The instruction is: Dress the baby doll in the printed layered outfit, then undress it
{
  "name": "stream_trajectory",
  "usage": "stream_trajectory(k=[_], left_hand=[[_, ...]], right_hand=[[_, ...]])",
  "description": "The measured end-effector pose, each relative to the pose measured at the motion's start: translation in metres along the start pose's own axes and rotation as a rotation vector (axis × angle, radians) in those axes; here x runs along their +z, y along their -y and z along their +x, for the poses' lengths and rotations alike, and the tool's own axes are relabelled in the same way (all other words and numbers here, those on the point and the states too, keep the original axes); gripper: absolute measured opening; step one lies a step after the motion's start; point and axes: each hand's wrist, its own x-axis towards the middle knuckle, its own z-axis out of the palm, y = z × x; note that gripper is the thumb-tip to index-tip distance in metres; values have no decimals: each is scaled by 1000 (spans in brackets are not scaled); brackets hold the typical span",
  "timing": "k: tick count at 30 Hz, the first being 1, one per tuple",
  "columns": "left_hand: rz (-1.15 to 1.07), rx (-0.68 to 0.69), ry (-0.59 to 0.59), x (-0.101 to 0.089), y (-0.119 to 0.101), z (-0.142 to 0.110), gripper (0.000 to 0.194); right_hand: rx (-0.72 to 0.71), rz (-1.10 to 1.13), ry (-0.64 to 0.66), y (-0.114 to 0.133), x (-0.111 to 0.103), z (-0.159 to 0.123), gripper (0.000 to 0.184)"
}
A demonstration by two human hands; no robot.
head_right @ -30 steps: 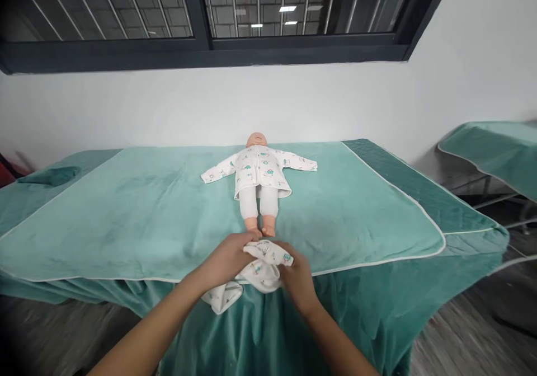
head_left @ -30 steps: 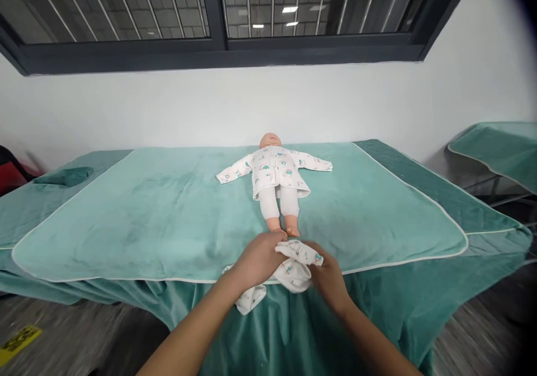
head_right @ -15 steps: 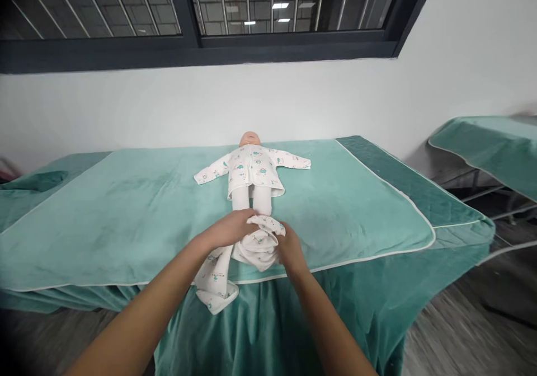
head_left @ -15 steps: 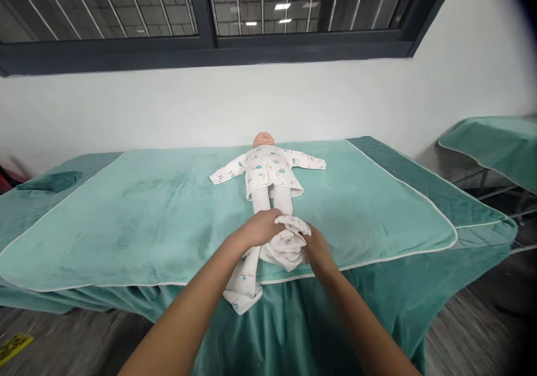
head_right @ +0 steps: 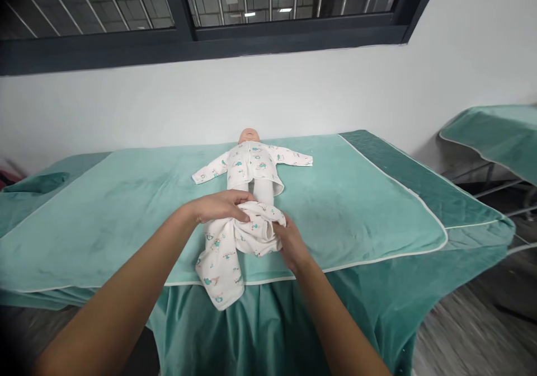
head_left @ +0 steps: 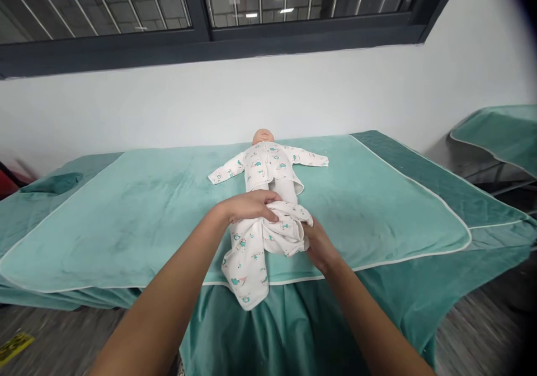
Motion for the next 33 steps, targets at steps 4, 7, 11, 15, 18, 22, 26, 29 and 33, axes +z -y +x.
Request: stream_trajectory(k=[4,7,11,15,18,22,26,29,33], left_hand=[[66,76,-146,2,-5,7,26],[81,109,-193,5,-4,9,25],[184,93,-355,11,5,15,18],[465,77,-543,24,18,29,12],[541,122,-595,33,22,39,12],[494,240,-667,37,17,45,14],[439,232,-791,36,17,51,19],[350,205,-908,37,20,59,17],[144,117,-948,36,23,64,12]], right_hand=[[42,87,98,8,-6,2,58],[25,-53,127,17,-12,8,57],[54,-348,65,26,-17,19,49],[98,-325,-7,21,-15,25,48],[39,-141,7,16,-12,26,50],[-61,-118,9,20,-14,31,48],[-102,-404,-111,24,-23,43,27],[-153,-659,-235,24,-24,50,17],[-177,-1055,-256,27,-30,55,11]])
